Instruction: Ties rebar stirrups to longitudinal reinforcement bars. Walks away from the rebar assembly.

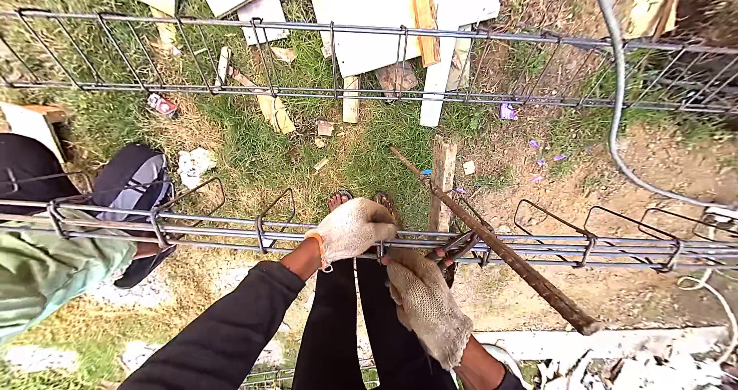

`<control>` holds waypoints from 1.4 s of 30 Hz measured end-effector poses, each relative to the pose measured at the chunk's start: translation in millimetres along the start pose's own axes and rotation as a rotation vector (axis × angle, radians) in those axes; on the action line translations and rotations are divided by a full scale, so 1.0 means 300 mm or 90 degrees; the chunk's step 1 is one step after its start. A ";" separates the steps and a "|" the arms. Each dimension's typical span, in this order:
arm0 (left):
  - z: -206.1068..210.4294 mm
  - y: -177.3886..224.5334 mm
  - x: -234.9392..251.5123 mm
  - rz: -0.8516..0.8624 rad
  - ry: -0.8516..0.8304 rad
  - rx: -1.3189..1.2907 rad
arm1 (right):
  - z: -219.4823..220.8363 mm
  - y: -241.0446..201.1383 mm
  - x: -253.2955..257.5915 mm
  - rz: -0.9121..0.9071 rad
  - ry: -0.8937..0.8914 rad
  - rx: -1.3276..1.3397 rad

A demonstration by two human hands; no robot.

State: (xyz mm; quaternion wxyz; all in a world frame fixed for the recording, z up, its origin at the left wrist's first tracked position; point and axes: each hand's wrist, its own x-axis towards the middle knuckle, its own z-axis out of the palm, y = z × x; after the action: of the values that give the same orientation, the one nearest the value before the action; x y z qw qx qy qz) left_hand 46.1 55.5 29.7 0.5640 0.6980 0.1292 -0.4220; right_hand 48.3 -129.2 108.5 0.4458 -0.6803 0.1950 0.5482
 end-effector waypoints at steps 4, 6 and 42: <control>0.004 -0.003 -0.049 0.076 0.107 0.087 | 0.002 -0.019 -0.029 0.040 -0.007 0.072; 0.052 -0.031 -0.061 0.125 0.213 0.192 | -0.002 -0.032 -0.030 0.048 -0.011 0.069; 0.038 -0.044 -0.019 0.027 0.189 0.045 | -0.152 0.087 0.073 -0.020 0.453 -0.539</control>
State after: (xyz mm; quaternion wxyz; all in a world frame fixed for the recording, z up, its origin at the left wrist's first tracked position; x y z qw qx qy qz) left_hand 29.1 51.4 24.7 0.5227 0.7747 0.1815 -0.3061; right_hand 61.8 -175.6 78.0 0.0479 -0.9461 0.0862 0.3085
